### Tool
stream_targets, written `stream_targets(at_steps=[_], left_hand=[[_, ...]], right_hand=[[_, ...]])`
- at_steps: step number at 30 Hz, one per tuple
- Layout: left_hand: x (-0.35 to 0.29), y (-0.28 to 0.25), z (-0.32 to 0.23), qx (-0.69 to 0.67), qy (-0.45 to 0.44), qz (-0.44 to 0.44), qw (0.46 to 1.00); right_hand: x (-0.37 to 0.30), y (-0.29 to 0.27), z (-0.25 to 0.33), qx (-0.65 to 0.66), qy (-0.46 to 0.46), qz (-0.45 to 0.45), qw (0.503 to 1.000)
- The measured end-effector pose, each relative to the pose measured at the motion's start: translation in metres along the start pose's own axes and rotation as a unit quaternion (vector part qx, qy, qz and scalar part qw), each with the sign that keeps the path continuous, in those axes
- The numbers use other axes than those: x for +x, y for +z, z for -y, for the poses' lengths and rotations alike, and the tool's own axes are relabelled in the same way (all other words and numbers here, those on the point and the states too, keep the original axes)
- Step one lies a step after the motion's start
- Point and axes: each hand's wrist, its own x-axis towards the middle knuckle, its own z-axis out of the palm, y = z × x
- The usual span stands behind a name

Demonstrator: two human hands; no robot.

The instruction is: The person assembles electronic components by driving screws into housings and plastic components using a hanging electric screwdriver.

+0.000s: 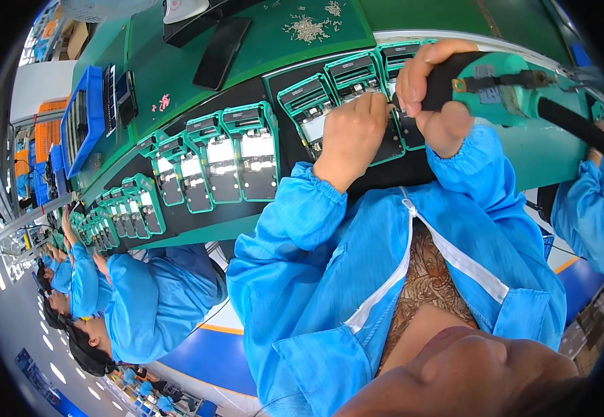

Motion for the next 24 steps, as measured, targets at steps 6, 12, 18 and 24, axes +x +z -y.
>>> stream_targets(at_steps=[6,12,18,24], left_hand=[[0.046,-0.042,0.071,-0.069,-0.068,-0.067,0.993],[0.065,0.003,0.182,-0.061,-0.232,0.026,0.971],[0.072,0.025,0.180,0.013,-0.213,0.088,0.973],[0.068,0.028,0.175,0.072,-0.179,0.094,0.977]], right_hand=[[0.014,-0.014,-0.023,0.016,-0.035,0.013,0.999],[0.017,-0.015,-0.035,0.008,-0.046,0.035,0.998],[0.017,-0.020,-0.043,0.005,-0.049,0.039,0.998],[0.012,-0.020,-0.045,-0.004,-0.022,0.027,0.999]])
